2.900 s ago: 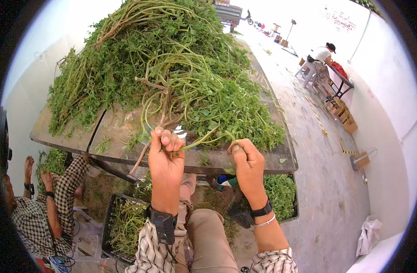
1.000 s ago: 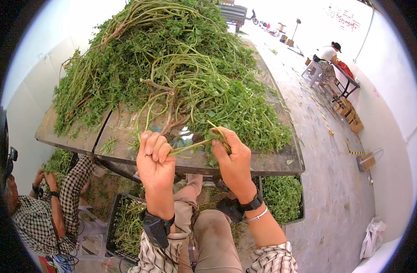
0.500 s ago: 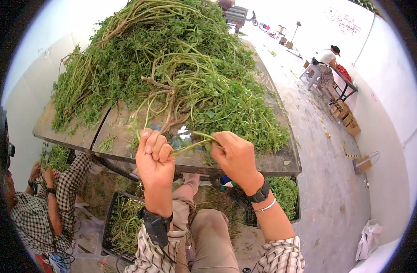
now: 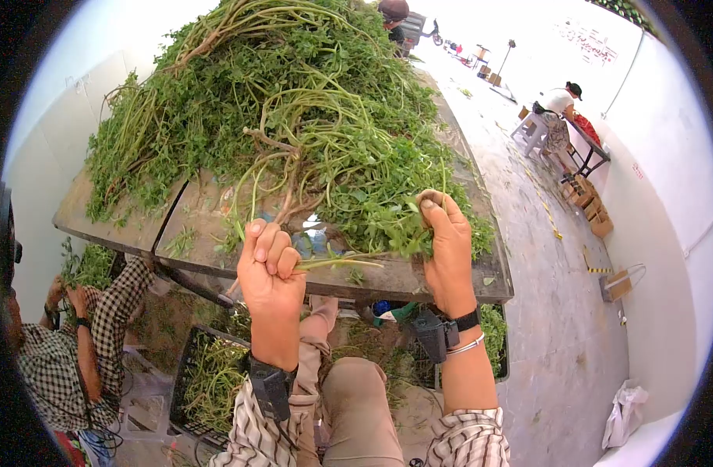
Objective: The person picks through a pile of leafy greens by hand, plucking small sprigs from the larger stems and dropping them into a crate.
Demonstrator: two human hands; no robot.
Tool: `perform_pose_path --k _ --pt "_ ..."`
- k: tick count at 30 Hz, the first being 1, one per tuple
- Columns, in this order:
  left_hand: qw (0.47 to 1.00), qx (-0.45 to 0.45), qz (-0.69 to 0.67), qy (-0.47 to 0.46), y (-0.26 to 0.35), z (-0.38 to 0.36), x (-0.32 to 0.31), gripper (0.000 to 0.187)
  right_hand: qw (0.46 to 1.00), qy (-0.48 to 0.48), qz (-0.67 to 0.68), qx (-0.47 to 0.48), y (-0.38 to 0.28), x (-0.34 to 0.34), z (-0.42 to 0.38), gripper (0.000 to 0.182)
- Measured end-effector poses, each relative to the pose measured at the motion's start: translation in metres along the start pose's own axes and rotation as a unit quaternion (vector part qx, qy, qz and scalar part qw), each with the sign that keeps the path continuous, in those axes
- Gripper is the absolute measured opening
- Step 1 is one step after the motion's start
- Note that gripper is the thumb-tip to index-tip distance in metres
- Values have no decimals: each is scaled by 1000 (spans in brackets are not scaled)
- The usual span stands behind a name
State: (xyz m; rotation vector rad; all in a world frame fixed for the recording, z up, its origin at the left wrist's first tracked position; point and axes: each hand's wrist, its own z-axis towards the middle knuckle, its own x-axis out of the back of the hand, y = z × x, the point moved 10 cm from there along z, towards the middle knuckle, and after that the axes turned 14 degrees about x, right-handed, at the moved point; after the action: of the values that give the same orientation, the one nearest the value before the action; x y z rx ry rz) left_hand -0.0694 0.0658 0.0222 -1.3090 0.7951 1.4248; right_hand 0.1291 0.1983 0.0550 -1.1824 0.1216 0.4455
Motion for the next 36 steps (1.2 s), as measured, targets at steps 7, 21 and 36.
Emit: perform_pose_path --k 7,21,36 --pt "999 27 15 -20 -9 0 -5 16 964 -204 -158 57 -35 -37 -2 11" --pt "994 46 99 -14 -22 3 -9 23 757 -567 -322 38 -25 -126 -54 20" --pt "997 24 72 -18 -14 0 -11 20 777 -533 -335 14 -29 -116 -37 20"
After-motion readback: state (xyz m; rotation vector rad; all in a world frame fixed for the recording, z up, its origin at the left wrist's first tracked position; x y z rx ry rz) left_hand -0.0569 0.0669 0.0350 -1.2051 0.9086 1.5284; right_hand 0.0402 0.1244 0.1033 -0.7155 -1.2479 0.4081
